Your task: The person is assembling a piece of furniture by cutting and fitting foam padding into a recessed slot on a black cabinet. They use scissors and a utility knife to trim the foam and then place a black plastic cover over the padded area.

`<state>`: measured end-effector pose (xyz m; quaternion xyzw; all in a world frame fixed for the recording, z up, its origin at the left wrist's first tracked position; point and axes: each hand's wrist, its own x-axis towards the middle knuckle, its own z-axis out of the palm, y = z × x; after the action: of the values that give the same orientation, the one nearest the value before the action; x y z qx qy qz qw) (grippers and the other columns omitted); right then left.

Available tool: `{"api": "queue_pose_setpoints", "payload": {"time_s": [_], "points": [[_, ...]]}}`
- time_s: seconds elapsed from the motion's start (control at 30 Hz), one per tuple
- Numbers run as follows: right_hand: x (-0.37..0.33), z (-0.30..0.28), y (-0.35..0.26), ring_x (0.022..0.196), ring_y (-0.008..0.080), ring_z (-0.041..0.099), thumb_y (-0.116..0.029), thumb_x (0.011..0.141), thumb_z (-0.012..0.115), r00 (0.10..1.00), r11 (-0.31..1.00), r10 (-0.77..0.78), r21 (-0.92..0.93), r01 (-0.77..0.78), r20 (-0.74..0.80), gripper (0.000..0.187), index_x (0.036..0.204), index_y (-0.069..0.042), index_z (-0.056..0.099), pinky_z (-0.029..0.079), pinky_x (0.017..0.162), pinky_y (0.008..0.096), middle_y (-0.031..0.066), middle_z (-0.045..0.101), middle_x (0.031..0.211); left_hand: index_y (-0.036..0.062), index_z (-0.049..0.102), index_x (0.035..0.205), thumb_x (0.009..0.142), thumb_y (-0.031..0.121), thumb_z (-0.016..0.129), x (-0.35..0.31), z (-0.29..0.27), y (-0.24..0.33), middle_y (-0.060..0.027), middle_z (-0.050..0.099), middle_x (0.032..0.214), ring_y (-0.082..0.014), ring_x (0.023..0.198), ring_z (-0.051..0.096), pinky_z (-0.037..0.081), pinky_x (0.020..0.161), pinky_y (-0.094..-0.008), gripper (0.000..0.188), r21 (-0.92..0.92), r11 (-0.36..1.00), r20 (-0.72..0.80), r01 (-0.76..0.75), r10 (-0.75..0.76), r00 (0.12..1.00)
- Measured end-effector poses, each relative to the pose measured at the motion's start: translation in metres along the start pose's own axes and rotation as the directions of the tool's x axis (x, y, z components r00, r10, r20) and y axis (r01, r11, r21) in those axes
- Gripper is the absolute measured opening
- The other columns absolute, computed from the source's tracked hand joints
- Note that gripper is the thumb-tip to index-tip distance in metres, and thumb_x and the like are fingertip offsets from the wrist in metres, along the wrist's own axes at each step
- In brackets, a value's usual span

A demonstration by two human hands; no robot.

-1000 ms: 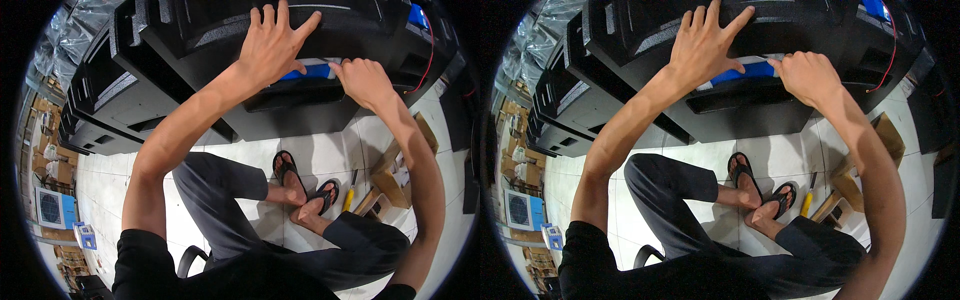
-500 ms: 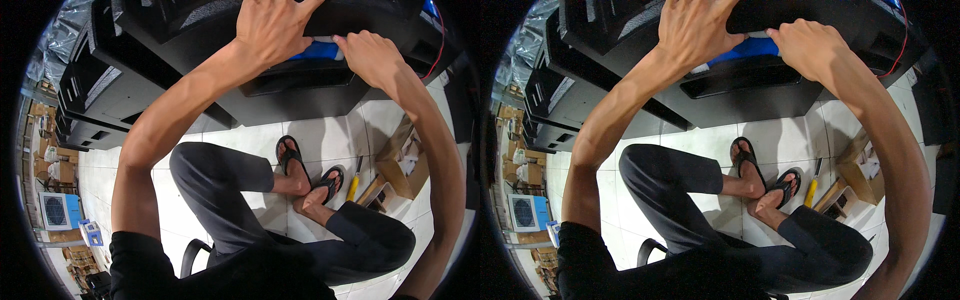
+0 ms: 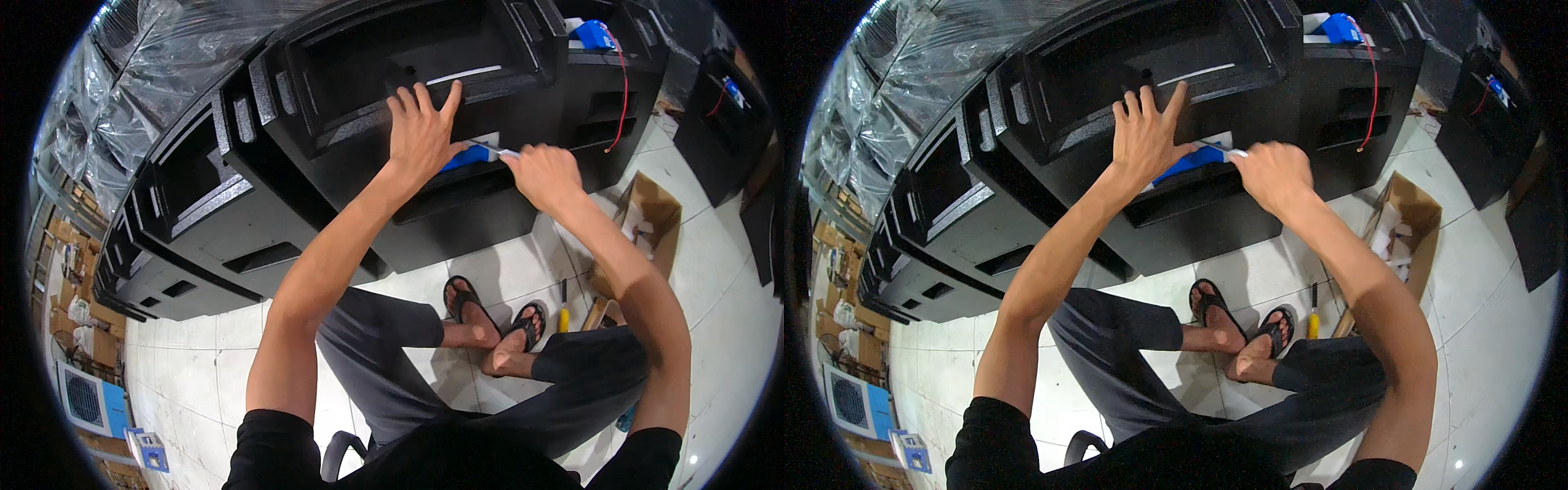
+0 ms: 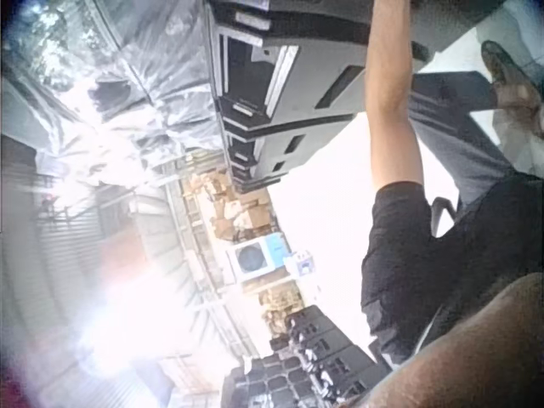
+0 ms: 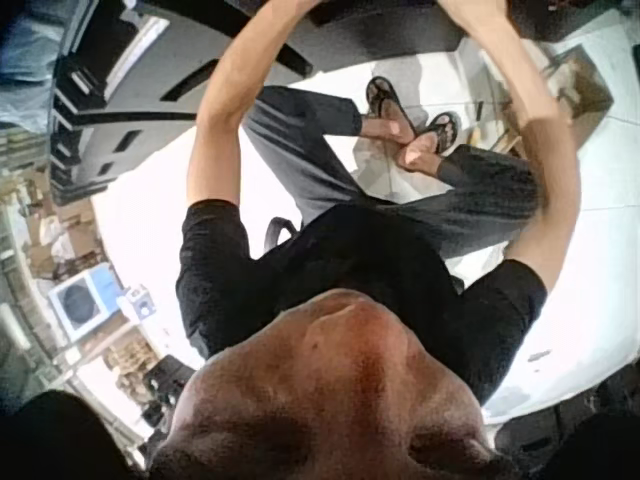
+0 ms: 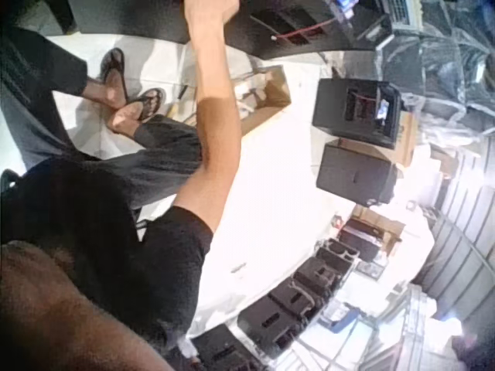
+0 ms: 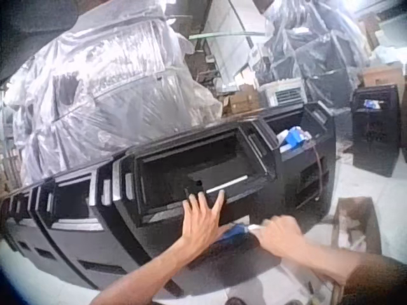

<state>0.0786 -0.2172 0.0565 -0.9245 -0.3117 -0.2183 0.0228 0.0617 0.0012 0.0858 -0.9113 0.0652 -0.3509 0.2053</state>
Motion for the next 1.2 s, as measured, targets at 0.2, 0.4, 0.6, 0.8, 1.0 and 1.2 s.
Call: {"api": "queue_pose_setpoints", "payload": {"time_s": [0.2,0.4,0.6,0.8,1.0,1.2], "points": [[-0.066,0.000,0.046,0.072,0.0412,0.066,-0.049,0.097,0.050,0.958,0.942,0.270,0.177,-0.284,0.100,0.057,0.081,0.004,0.065,0.052,0.065,0.0489,0.0229,0.067,0.077,0.0029,0.040,0.142,0.065,0.053,0.083,0.009,-0.011,0.014,-0.0353,0.050,0.126,-0.0487,0.122,0.047,0.036,0.100,-0.0606,0.101,0.035,0.999,-0.018,-0.029,0.030,0.999],[-0.055,0.012,0.047,0.074,0.0443,0.064,-0.049,0.098,0.050,0.947,0.855,0.320,0.442,-0.272,-0.038,0.058,0.082,0.005,0.062,0.049,0.067,0.0497,0.0265,0.065,0.078,-0.0020,0.044,0.136,0.063,0.050,0.084,0.015,0.000,0.016,-0.0331,0.049,0.130,-0.0470,0.125,0.046,0.036,0.101,-0.0622,0.098,-0.076,0.997,-0.046,-0.035,0.032,0.998],[-0.036,0.024,0.057,0.073,0.0438,0.063,-0.048,0.098,0.049,0.934,0.818,0.357,0.483,-0.313,0.000,0.056,0.082,0.004,0.061,0.048,0.067,0.0483,0.0260,0.064,0.079,-0.0017,0.045,0.134,0.062,0.043,0.086,0.018,0.006,0.023,-0.0286,0.048,0.132,-0.0469,0.123,0.046,0.035,0.102,-0.0625,0.094,-0.107,0.994,-0.084,0.007,-0.016,0.996],[-0.024,0.063,0.053,0.072,0.0416,0.061,-0.039,0.100,0.051,0.839,0.709,0.467,0.684,-0.168,-0.278,0.045,0.084,0.002,0.059,0.046,0.066,0.0459,0.0218,0.062,0.077,-0.0012,0.046,0.134,0.060,0.041,0.086,0.012,0.017,0.029,-0.0276,0.048,0.133,-0.0461,0.123,0.045,0.034,0.102,-0.0609,0.095,-0.113,0.993,-0.161,0.042,-0.060,0.985],[-0.038,0.135,0.046,0.065,0.0314,0.059,-0.029,0.101,0.051,0.687,0.548,0.651,0.826,-0.130,-0.324,0.035,0.087,0.002,0.058,0.045,0.063,0.0403,0.0174,0.061,0.073,0.0005,0.046,0.136,0.056,0.038,0.088,0.009,0.033,0.035,-0.0248,0.048,0.133,-0.0423,0.124,0.044,0.030,0.104,-0.0583,0.099,-0.154,0.987,-0.268,0.039,-0.080,0.960],[-0.066,0.145,0.007,0.061,0.0219,0.058,-0.028,0.102,0.047,0.578,0.372,0.783,0.918,-0.136,-0.231,0.038,0.083,0.003,0.059,0.045,0.059,0.0357,0.0105,0.059,0.066,0.0028,0.047,0.136,0.053,0.033,0.089,0.010,0.037,0.053,-0.0223,0.048,0.132,-0.0392,0.126,0.043,0.025,0.107,-0.0554,0.097,-0.168,0.973,-0.308,0.160,-0.206,0.929]]}}
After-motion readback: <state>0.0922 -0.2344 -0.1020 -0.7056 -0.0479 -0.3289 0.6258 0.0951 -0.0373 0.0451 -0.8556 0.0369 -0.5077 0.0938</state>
